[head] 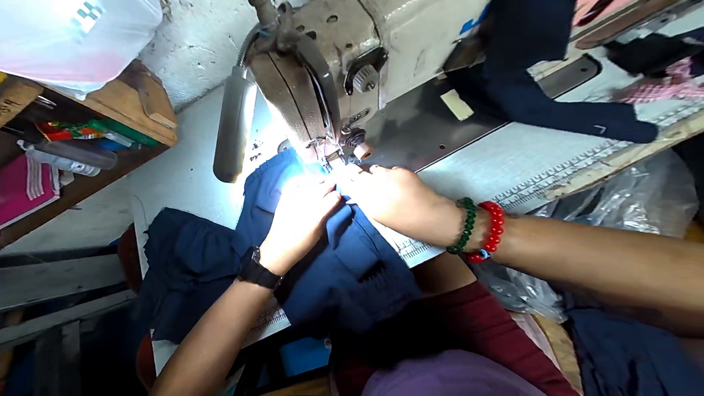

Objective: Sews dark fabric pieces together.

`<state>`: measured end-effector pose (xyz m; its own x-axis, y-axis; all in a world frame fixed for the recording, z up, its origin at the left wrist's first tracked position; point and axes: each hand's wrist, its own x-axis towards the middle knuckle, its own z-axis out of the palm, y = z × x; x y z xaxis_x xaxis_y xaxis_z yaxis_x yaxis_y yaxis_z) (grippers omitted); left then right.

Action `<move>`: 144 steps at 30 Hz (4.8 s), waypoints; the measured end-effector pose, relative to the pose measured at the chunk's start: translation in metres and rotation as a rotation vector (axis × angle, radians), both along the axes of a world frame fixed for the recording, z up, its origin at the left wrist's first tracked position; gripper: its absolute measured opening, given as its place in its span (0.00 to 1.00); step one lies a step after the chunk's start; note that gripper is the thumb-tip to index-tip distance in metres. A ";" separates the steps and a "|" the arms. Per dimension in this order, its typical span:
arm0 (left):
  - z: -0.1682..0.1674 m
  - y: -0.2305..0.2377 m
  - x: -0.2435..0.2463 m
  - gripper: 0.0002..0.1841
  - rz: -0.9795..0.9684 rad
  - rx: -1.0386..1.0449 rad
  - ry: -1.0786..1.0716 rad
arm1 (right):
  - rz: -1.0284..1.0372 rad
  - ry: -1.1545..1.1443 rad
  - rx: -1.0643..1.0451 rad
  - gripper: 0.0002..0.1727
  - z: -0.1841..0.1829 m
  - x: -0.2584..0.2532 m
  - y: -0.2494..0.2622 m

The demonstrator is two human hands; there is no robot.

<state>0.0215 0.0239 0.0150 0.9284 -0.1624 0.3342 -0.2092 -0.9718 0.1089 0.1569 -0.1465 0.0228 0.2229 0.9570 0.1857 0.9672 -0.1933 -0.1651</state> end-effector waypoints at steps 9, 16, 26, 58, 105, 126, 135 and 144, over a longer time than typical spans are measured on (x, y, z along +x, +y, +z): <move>0.001 -0.005 0.001 0.17 0.119 0.102 -0.067 | -0.035 0.146 0.122 0.17 -0.007 0.011 -0.035; 0.005 -0.008 -0.019 0.11 -0.114 0.177 -0.160 | 0.075 0.386 0.282 0.21 -0.023 -0.020 -0.114; -0.003 -0.074 -0.043 0.11 0.225 -0.363 -0.281 | 0.108 0.336 0.327 0.28 -0.036 -0.036 -0.132; -0.012 -0.075 -0.078 0.11 0.084 -0.661 -0.009 | 0.277 0.112 0.307 0.19 -0.049 -0.039 -0.123; -0.004 -0.087 -0.056 0.12 0.104 -0.305 0.035 | 0.296 0.115 0.325 0.15 -0.035 -0.049 -0.107; -0.002 -0.051 -0.025 0.10 0.228 -0.207 -0.078 | 0.174 0.134 0.283 0.17 -0.034 -0.028 -0.059; -0.005 -0.057 -0.029 0.09 0.226 -0.170 -0.124 | 0.194 0.108 0.304 0.21 -0.042 -0.034 -0.076; -0.008 -0.038 -0.033 0.10 0.129 -0.253 -0.051 | 0.269 0.186 0.318 0.20 -0.036 -0.023 -0.079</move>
<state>-0.0117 -0.0142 0.0075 0.9168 0.0501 0.3961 -0.0973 -0.9341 0.3435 0.1339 -0.2252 -0.0132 0.0312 0.8872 0.4604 0.9243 0.1496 -0.3510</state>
